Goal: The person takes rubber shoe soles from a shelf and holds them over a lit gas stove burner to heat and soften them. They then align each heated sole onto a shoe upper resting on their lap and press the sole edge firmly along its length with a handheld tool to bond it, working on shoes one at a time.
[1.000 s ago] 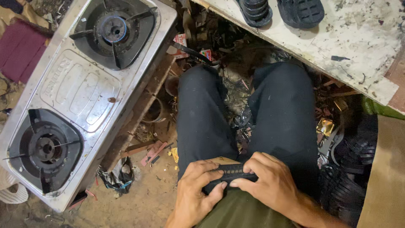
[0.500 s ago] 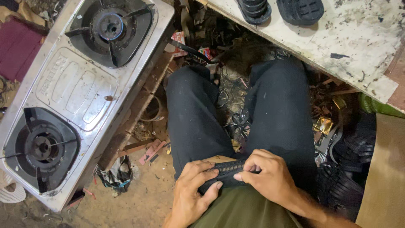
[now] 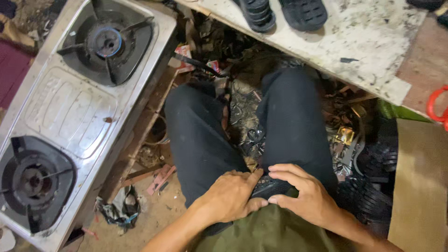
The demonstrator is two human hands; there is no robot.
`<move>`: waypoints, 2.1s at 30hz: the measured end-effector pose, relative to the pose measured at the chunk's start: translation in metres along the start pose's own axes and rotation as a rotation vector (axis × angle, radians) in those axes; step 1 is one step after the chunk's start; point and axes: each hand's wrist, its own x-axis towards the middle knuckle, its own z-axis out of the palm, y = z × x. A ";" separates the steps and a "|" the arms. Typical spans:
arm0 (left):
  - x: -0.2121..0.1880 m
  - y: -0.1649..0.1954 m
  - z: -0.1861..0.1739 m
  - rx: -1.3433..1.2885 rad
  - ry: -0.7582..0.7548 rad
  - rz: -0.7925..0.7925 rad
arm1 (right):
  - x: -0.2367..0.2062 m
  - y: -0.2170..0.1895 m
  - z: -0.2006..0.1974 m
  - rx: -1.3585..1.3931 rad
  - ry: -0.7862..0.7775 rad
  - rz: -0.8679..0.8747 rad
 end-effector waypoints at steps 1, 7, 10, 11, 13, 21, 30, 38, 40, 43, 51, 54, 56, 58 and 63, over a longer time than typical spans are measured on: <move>0.001 0.000 0.003 -0.030 0.025 0.004 | -0.004 0.002 -0.002 -0.004 0.017 0.022; -0.011 0.007 0.031 -0.009 0.284 0.124 | -0.016 0.006 -0.004 0.053 0.053 0.038; -0.012 0.008 0.042 0.037 0.381 0.189 | -0.014 0.004 0.002 0.045 0.032 0.050; -0.011 0.008 0.045 0.040 0.375 0.198 | -0.013 0.003 0.004 0.040 0.026 0.057; -0.013 0.006 0.049 0.021 0.359 0.215 | -0.012 0.001 0.007 0.042 0.004 0.167; -0.024 0.000 0.051 0.012 0.415 0.307 | -0.018 0.006 -0.001 0.333 -0.013 0.072; -0.028 0.005 0.041 -0.007 0.360 0.358 | -0.031 0.055 -0.006 0.488 -0.050 -0.062; -0.016 -0.001 0.026 -0.403 0.582 0.214 | -0.010 0.046 -0.004 1.209 0.028 0.064; -0.012 0.003 0.026 -0.661 0.869 0.131 | 0.003 0.026 -0.013 1.085 -0.070 0.016; -0.014 -0.006 0.022 -1.159 1.112 0.127 | 0.011 -0.002 -0.036 0.587 -0.159 -0.074; -0.072 -0.051 0.039 -0.638 0.332 -0.048 | 0.012 0.002 -0.026 -0.001 -0.210 -0.115; -0.071 -0.044 0.033 -0.414 0.319 -0.095 | 0.008 0.013 -0.008 -0.018 -0.108 -0.210; -0.064 -0.033 0.024 -0.226 0.307 -0.085 | 0.004 0.014 -0.002 -0.036 -0.064 -0.253; -0.056 -0.023 0.016 -0.104 0.312 -0.052 | 0.001 0.010 0.001 -0.061 -0.010 -0.273; -0.041 -0.010 0.017 -0.012 0.351 0.018 | 0.003 -0.003 0.005 -0.108 0.040 -0.295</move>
